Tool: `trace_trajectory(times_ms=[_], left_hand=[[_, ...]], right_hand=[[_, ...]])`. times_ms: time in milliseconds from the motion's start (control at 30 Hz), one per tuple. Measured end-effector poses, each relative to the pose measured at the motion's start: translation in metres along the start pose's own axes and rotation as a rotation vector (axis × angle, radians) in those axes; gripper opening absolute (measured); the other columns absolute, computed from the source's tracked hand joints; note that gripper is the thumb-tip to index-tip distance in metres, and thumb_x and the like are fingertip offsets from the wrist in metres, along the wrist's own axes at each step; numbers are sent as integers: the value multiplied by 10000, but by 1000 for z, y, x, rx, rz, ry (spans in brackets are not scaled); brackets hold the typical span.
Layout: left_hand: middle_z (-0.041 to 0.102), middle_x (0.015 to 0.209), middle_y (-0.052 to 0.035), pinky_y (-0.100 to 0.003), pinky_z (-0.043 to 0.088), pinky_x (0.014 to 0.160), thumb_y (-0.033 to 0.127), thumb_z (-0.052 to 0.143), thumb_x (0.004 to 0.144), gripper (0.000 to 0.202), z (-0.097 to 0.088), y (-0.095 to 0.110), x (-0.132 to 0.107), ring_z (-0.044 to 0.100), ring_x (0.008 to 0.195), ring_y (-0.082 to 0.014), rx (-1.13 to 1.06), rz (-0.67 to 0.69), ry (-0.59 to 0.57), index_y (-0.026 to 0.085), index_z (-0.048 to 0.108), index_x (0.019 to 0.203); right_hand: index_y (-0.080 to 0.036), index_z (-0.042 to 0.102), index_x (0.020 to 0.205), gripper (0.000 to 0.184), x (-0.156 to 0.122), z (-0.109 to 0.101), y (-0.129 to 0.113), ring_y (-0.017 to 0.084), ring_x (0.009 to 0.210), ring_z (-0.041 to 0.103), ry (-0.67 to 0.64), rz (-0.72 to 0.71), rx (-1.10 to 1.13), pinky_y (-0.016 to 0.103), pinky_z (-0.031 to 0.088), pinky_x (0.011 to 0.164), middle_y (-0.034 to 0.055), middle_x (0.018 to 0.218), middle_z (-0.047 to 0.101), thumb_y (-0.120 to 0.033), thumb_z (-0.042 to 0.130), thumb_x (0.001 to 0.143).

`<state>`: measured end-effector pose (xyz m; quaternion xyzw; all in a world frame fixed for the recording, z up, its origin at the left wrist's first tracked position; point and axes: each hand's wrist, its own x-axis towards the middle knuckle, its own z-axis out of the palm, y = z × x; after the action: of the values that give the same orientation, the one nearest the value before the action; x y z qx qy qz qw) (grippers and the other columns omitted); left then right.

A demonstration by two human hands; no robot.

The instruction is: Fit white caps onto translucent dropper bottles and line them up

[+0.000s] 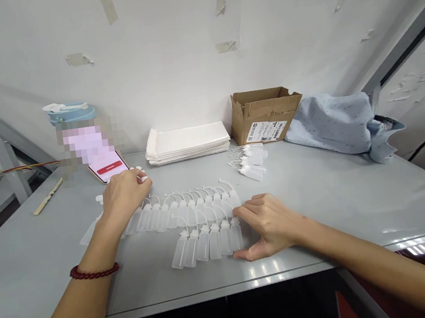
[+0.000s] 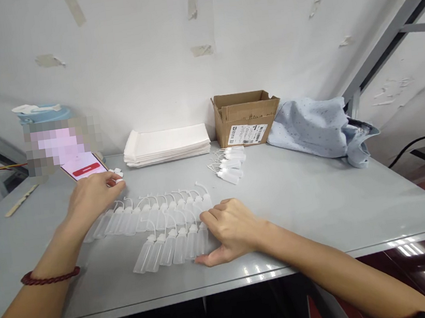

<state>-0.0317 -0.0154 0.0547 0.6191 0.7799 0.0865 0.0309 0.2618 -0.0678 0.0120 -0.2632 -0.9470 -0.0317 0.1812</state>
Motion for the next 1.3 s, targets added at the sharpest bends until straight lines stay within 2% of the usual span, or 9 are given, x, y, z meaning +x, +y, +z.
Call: trace_trajectory(times_ms=[333,433,533,600,733,800,900,1067,1300], left_hand=[[701,936,-111,-382,447,742,310,454,738,429,12,-4,7,610,935,-339,-90,30,103,123,639,1077],[698,870,-101,-394,459,775,336,487,715,398,14,-3,7,626,889,-327,-215,57,167,139,655,1018],[681,850,-58,-359,477,783,390,525,717,394,10,6,-1,634,815,-250,-379,108,170,169,638,1022],[665,871,-43,-326,491,753,431,560,720,404,6,16,-10,631,794,-208,-537,170,110,175,622,1027],[655,889,-51,-292,500,673,438,640,722,334,1,39,-32,621,747,-175,-861,346,-240,171,617,920],[661,882,-46,-287,495,670,404,655,732,278,1,49,-41,606,715,-159,-918,431,-426,176,638,890],[668,886,-30,-256,479,659,351,627,778,210,5,60,-52,583,722,-144,-963,510,-588,200,678,915],[676,867,-25,-239,455,631,350,564,837,235,10,67,-57,561,705,-139,-1003,508,-687,210,701,966],[682,839,-25,-231,445,613,305,524,851,259,9,65,-55,538,651,-123,-995,551,-671,205,730,973]], right_hand=[[-101,599,867,567,0,-2,-4,152,459,490,-157,86,57,277,325,501,14,541,579,-635,592,676],[-106,584,875,578,-2,-2,-5,148,451,486,-119,96,102,272,346,498,-18,506,534,-632,613,638],[-108,549,912,578,-2,-3,-2,133,444,481,-2,93,161,261,361,484,-29,524,527,-620,608,650],[-123,513,956,550,-2,-4,1,122,451,488,92,81,204,249,369,469,-23,575,550,-590,604,681],[-164,452,1029,518,-1,-6,5,106,490,503,237,56,307,231,411,461,-7,691,588,-508,649,695],[-169,440,1049,532,-1,-7,5,109,536,520,266,59,370,227,439,478,3,736,584,-467,684,681],[-171,440,1077,551,0,-7,4,111,594,539,278,72,486,226,476,516,14,790,578,-408,724,669],[-157,464,1171,567,2,-10,0,138,706,595,233,96,620,248,525,590,59,890,624,-312,739,700],[-179,405,1345,585,-1,-10,0,132,757,597,197,45,602,268,564,654,93,1024,637,-218,647,814]])
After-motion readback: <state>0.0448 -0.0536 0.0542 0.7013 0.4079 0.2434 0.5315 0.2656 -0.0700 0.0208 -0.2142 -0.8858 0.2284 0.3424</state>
